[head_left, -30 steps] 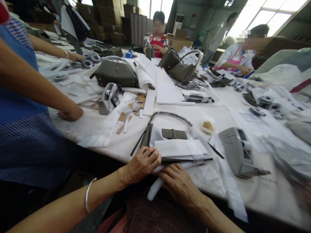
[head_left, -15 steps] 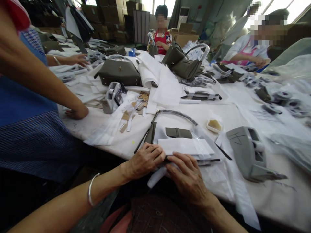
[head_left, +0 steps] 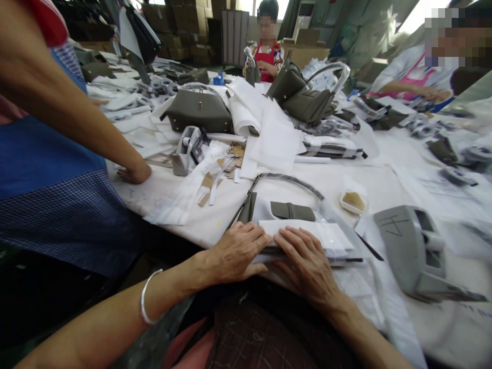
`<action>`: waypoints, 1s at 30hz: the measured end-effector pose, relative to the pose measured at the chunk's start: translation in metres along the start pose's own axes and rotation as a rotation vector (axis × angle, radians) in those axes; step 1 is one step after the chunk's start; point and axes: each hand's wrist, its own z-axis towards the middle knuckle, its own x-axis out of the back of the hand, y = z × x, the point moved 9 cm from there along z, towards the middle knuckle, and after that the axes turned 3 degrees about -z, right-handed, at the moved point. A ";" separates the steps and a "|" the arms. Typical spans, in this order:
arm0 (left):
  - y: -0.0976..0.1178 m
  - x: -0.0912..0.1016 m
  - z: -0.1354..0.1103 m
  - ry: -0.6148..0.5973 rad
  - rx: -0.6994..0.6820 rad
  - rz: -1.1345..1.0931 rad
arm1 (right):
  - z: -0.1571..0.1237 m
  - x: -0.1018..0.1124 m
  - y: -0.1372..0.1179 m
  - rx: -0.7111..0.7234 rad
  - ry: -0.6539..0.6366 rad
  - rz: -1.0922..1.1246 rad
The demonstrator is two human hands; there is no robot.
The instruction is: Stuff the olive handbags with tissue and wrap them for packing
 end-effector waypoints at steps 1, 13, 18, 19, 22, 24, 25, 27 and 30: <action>0.000 -0.001 0.001 -0.008 0.007 0.014 | 0.003 -0.001 0.001 -0.036 -0.006 -0.001; 0.002 -0.006 0.003 0.098 0.025 0.155 | 0.020 -0.005 0.013 -0.149 -0.160 0.084; 0.003 -0.014 0.005 0.211 -0.059 0.319 | 0.016 -0.007 0.007 -0.134 -0.011 0.075; 0.003 -0.017 0.003 0.239 -0.081 0.345 | 0.015 -0.007 0.005 -0.130 0.021 0.073; 0.003 -0.023 -0.002 0.295 -0.107 0.374 | 0.014 -0.007 0.000 -0.122 0.077 0.075; 0.003 -0.026 -0.006 0.308 -0.103 0.376 | 0.013 -0.007 0.000 -0.125 0.079 0.076; 0.003 -0.027 -0.008 0.304 -0.099 0.380 | 0.012 -0.008 0.000 -0.128 0.075 0.076; 0.004 -0.029 -0.011 0.276 -0.093 0.401 | 0.011 -0.009 0.000 -0.132 0.066 0.076; 0.008 -0.031 -0.014 0.241 -0.098 0.453 | 0.009 -0.009 0.000 -0.131 0.073 0.073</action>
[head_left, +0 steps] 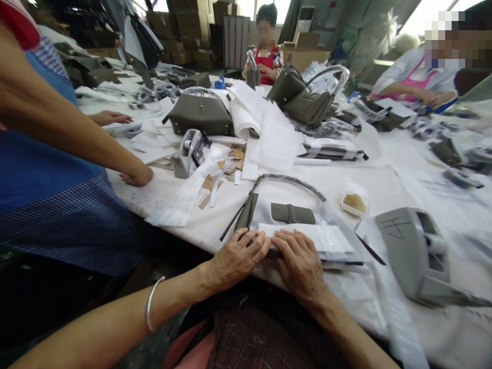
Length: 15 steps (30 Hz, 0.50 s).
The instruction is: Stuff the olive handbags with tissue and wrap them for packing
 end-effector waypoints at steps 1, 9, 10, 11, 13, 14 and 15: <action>0.002 0.000 0.000 -0.005 -0.007 0.018 | 0.000 0.000 0.000 0.000 0.005 -0.001; 0.003 -0.001 0.009 -0.012 -0.030 0.090 | 0.000 0.000 0.000 -0.007 0.016 -0.010; 0.002 -0.001 0.010 -0.011 -0.034 0.074 | 0.001 0.000 0.001 -0.010 0.013 -0.014; 0.000 -0.001 0.011 -0.007 -0.036 0.056 | 0.002 0.000 0.001 -0.012 0.012 -0.020; -0.006 0.001 0.012 0.006 -0.027 0.021 | 0.004 0.001 0.002 -0.010 0.011 -0.034; -0.008 0.002 0.013 0.017 -0.024 0.004 | 0.006 0.001 0.002 -0.009 0.007 -0.041; -0.010 0.002 0.014 0.027 -0.024 -0.012 | 0.008 0.000 0.002 -0.010 0.000 -0.046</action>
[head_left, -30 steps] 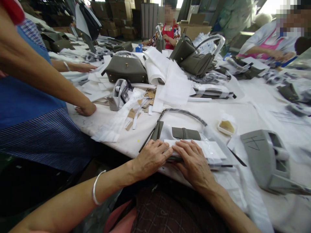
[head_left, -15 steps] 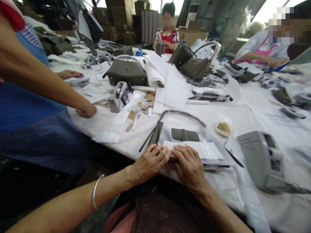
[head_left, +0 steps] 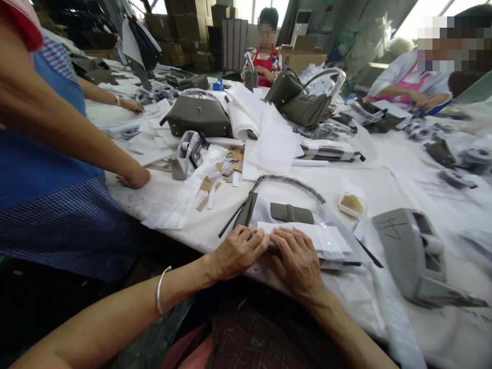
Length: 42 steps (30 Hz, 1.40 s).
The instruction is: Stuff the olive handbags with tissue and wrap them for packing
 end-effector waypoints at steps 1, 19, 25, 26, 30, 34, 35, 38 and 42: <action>-0.002 0.001 0.001 0.009 -0.001 -0.014 | 0.002 0.000 0.000 -0.002 -0.008 -0.006; -0.019 0.020 0.029 0.009 -0.016 -0.104 | 0.017 0.004 0.008 -0.064 -0.007 -0.147; -0.012 0.015 0.026 -0.030 0.008 -0.094 | 0.012 0.002 0.011 -0.026 0.016 -0.104; -0.010 0.013 0.024 -0.030 0.014 -0.077 | 0.012 0.002 0.012 -0.013 0.016 -0.099; -0.008 0.003 0.018 0.037 0.038 0.032 | 0.012 0.003 0.015 0.006 0.034 -0.101; -0.009 0.011 0.020 0.160 0.008 0.038 | 0.017 0.012 0.012 -0.009 0.057 -0.087; -0.009 0.016 0.020 0.185 -0.003 0.021 | 0.018 0.015 0.009 -0.011 0.061 -0.079; -0.007 0.031 0.014 0.232 -0.039 -0.053 | 0.019 0.026 -0.003 -0.007 0.043 -0.033; -0.007 0.045 -0.012 0.261 -0.047 -0.151 | 0.019 0.040 -0.009 0.041 -0.086 0.133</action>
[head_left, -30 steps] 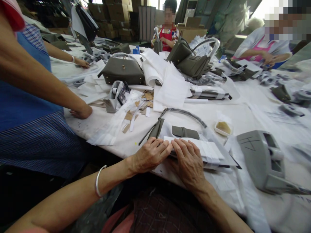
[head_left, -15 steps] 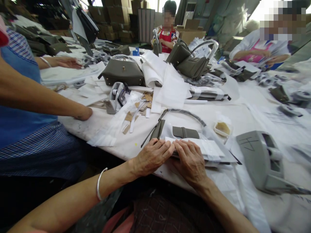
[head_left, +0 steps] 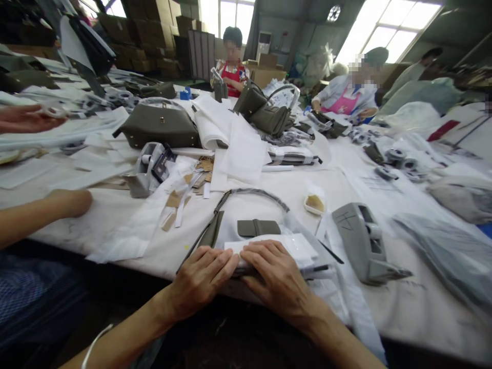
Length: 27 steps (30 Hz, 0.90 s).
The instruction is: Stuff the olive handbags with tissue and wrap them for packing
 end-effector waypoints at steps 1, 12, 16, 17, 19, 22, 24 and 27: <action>-0.001 0.005 -0.007 0.014 0.015 -0.010 | -0.001 0.009 0.008 -0.014 0.011 0.022; -0.013 0.019 -0.042 0.089 0.137 -0.012 | -0.042 0.038 0.266 -0.572 -0.179 -0.796; -0.014 0.016 -0.042 0.072 0.158 -0.008 | -0.056 0.006 0.309 -0.677 -0.463 -0.707; -0.014 0.015 -0.043 0.068 0.162 -0.007 | -0.056 0.003 0.314 -0.695 -0.495 -0.674; -0.014 0.014 -0.044 0.057 0.165 -0.006 | -0.054 0.004 0.318 -0.703 -0.527 -0.619; -0.014 0.014 -0.044 0.050 0.166 -0.014 | -0.046 0.021 0.309 -0.659 -0.414 -0.548; -0.015 0.015 -0.043 0.056 0.172 -0.021 | -0.044 0.043 0.291 -0.601 -0.217 -0.473; -0.019 0.017 -0.042 0.076 0.190 -0.034 | -0.057 0.071 0.255 -0.518 0.031 -0.347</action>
